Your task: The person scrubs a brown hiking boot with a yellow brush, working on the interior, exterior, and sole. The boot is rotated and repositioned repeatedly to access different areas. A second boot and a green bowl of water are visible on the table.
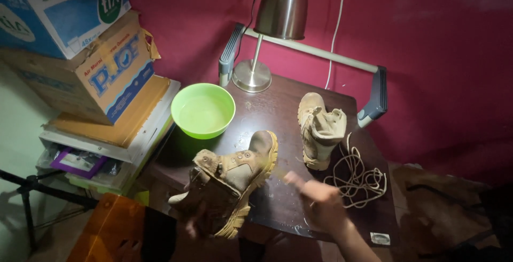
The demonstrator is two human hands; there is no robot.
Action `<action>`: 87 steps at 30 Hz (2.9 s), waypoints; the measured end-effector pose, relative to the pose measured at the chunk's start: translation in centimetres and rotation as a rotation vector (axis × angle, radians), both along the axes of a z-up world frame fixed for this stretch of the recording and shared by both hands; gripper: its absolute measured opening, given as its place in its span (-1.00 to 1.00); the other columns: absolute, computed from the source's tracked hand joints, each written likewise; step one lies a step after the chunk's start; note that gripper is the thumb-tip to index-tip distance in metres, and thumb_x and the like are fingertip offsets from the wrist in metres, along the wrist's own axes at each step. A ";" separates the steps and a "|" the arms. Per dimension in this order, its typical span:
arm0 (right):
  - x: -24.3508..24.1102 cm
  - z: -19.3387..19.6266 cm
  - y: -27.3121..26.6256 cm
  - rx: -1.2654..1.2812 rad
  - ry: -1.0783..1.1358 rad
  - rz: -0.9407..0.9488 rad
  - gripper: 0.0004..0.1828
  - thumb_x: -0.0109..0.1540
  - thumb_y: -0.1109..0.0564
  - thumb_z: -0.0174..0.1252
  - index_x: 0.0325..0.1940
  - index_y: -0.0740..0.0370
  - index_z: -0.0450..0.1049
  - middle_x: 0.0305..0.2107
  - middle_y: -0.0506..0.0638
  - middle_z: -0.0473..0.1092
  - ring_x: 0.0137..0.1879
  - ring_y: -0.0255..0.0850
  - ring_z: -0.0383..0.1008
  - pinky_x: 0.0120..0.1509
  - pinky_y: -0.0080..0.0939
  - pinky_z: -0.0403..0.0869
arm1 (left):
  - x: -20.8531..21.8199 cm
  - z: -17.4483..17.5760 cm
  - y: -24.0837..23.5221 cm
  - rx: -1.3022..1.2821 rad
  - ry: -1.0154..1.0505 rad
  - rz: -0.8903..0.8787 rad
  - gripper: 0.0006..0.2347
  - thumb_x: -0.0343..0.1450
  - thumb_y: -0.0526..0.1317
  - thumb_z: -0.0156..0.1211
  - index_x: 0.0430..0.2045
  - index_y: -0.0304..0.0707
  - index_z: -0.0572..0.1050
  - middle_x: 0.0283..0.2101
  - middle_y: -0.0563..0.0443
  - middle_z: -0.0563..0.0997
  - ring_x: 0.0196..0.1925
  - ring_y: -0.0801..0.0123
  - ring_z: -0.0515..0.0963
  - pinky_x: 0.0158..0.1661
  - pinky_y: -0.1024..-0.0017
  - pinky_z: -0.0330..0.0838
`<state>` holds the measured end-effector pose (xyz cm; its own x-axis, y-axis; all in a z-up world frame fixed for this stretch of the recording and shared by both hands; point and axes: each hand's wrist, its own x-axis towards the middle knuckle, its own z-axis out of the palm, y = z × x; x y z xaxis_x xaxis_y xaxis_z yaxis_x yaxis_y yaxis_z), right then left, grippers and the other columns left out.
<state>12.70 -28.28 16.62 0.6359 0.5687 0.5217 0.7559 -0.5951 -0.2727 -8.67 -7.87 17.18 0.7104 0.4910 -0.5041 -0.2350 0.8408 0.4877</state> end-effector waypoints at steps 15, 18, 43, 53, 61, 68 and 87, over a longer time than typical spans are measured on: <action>-1.9 -1.9 1.5 0.164 0.108 -0.010 -0.50 0.30 0.24 0.06 0.34 -0.01 0.42 -0.71 -0.17 0.20 -0.63 -0.33 0.16 -0.48 -0.24 0.27 | 11.7 -4.6 7.1 0.295 -0.331 -0.196 -0.39 0.23 -0.39 0.22 0.26 -0.38 0.29 0.20 -0.42 0.50 0.12 -0.08 0.54 0.06 0.06 0.46; -1.5 -3.8 2.0 0.224 0.001 0.071 -0.48 0.28 0.30 0.00 0.33 0.08 0.43 -0.69 -0.20 0.12 -0.60 -0.33 0.11 -0.48 -0.22 0.22 | 9.7 -7.6 7.3 0.503 -0.246 -0.137 -0.45 0.24 -0.23 0.28 0.14 -0.49 0.37 0.17 -0.36 0.55 0.17 0.05 0.55 0.15 0.13 0.42; -4.2 -8.4 -0.4 0.435 0.398 0.026 -0.28 0.14 0.46 0.07 0.39 0.11 0.40 -0.60 -0.23 -0.01 -0.56 -0.40 -0.04 -0.47 -0.31 0.06 | 9.3 -7.1 7.4 1.002 0.002 -0.364 -0.64 0.26 -0.23 0.38 -0.09 -0.40 0.60 0.11 -0.12 0.68 0.20 0.28 0.63 0.24 0.40 0.43; -3.7 -9.4 -1.8 0.385 0.340 -0.188 -0.36 0.22 0.39 0.07 0.37 -0.02 0.43 -0.62 -0.17 0.00 -0.54 -0.36 0.01 -0.42 -0.33 0.15 | 8.9 -4.7 6.8 1.668 -0.579 -0.174 -0.59 0.31 -0.31 0.48 0.04 -0.19 0.48 0.21 -0.36 0.55 0.30 -0.07 0.58 0.24 0.30 0.56; -4.6 -4.6 -2.1 0.412 0.611 -0.451 -0.47 0.24 0.27 0.13 0.29 -0.05 0.53 -0.44 -0.33 0.51 -0.61 -0.42 -0.02 -0.55 -0.35 0.07 | 10.6 -6.2 7.4 2.310 -0.552 -0.027 -0.71 0.53 0.00 0.10 0.11 0.12 0.56 0.22 0.09 0.56 0.29 -0.04 0.51 0.23 0.25 0.46; -2.0 3.0 -0.9 0.061 0.688 -0.236 -0.15 -0.06 0.34 -0.08 0.27 -0.16 0.54 -0.36 -0.19 0.65 -0.51 -0.38 0.37 -0.32 -0.47 0.34 | 10.8 -3.5 5.5 2.397 -0.669 -0.233 -0.75 0.53 -0.28 -0.06 -0.08 -0.06 0.62 0.12 -0.02 0.62 0.20 -0.17 0.54 0.10 0.08 0.48; 3.3 -4.3 -0.9 -0.149 0.554 0.045 -0.11 -0.02 0.41 0.07 0.32 -0.32 0.40 -0.57 -0.25 0.48 -0.51 -0.40 0.38 -0.48 -0.40 0.40 | 11.0 -4.8 6.6 2.450 -0.685 -0.116 -0.73 0.52 -0.02 -0.06 0.01 0.15 0.56 0.08 0.09 0.59 0.01 0.18 0.51 -0.07 0.23 0.37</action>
